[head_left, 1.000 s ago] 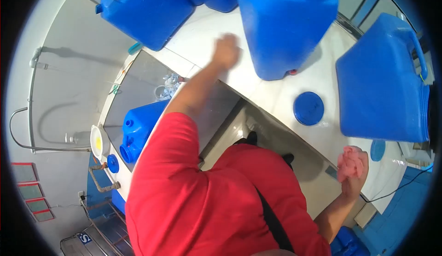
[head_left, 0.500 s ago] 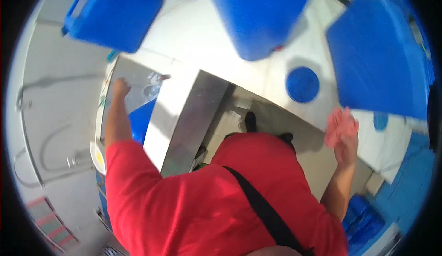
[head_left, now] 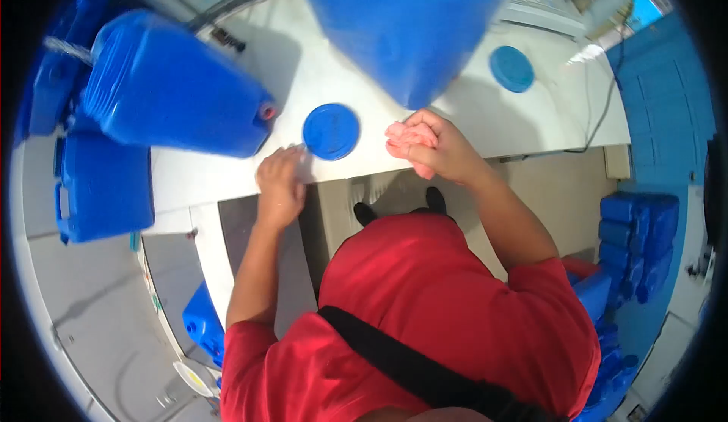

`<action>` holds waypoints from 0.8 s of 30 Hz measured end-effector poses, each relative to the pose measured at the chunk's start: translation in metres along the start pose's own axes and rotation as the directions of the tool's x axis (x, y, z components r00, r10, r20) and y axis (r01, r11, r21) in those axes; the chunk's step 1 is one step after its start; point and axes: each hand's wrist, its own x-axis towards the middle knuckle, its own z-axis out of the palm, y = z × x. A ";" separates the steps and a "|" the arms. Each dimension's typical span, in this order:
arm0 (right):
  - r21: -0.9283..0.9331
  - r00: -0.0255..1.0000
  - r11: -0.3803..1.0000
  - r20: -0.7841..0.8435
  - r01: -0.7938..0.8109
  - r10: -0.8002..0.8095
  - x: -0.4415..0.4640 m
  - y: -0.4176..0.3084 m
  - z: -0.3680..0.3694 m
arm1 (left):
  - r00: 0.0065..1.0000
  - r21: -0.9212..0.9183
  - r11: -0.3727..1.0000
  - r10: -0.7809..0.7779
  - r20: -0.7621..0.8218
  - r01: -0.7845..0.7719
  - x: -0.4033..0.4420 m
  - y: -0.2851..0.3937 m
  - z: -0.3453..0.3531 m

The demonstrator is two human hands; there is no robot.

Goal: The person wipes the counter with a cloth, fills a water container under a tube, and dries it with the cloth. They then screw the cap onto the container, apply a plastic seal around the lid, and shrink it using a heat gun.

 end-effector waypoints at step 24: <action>-0.313 0.767 0.709 0.124 0.632 -0.630 -0.038 0.041 -0.107 | 0.814 -0.908 -0.240 -0.406 0.415 0.344 0.105 0.280 0.069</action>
